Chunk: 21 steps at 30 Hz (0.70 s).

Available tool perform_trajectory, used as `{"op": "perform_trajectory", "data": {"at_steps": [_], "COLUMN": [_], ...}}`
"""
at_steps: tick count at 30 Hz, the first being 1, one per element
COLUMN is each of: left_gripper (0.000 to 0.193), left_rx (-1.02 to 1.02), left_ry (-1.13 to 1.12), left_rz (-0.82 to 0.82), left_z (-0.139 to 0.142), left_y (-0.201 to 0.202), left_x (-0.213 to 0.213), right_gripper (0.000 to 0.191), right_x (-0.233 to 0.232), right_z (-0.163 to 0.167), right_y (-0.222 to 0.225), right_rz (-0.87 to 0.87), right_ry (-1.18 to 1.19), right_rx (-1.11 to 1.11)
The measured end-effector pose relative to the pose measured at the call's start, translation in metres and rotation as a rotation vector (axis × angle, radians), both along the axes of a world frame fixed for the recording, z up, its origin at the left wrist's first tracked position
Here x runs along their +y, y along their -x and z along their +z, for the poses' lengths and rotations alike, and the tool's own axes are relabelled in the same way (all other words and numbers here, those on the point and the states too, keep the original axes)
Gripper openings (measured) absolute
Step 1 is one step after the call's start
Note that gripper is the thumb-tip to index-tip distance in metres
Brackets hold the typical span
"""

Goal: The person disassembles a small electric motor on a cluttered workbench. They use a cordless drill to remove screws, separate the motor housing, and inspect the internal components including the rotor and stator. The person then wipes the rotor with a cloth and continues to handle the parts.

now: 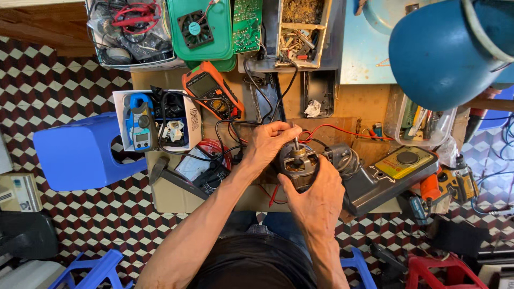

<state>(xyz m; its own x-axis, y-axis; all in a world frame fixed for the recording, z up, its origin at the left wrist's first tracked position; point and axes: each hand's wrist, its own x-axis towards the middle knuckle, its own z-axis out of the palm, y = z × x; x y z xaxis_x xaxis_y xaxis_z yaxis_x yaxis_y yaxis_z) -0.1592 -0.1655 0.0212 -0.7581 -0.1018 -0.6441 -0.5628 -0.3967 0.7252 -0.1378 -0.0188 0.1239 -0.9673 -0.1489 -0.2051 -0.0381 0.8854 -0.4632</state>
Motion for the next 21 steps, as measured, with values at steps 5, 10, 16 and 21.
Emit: {"op": "perform_trajectory", "data": {"at_steps": [5,10,16,21], "left_gripper": [0.036,0.033,0.031,0.030], "left_rx": [0.059,0.071,0.032,0.032], "left_ry": [-0.122,-0.115,-0.082,-0.031], "left_rz": [-0.016,-0.029,-0.071,-0.085], "left_z": [-0.003,-0.009,-0.012,-0.013], "left_y": [0.001,0.002,0.002,0.003], "left_x": [-0.006,-0.007,-0.005,-0.006], "right_gripper": [0.088,0.088,0.090,0.090], "right_x": [-0.015,-0.011,-0.010,-0.013], "right_z": [-0.017,-0.025,-0.026,-0.027], "right_y": [-0.010,-0.017,-0.015,-0.013], "right_rz": [-0.031,-0.013,-0.031,-0.048], "right_ry": [-0.090,-0.016,-0.032,-0.042], "right_rx": [0.095,0.142,0.091,0.097]}}
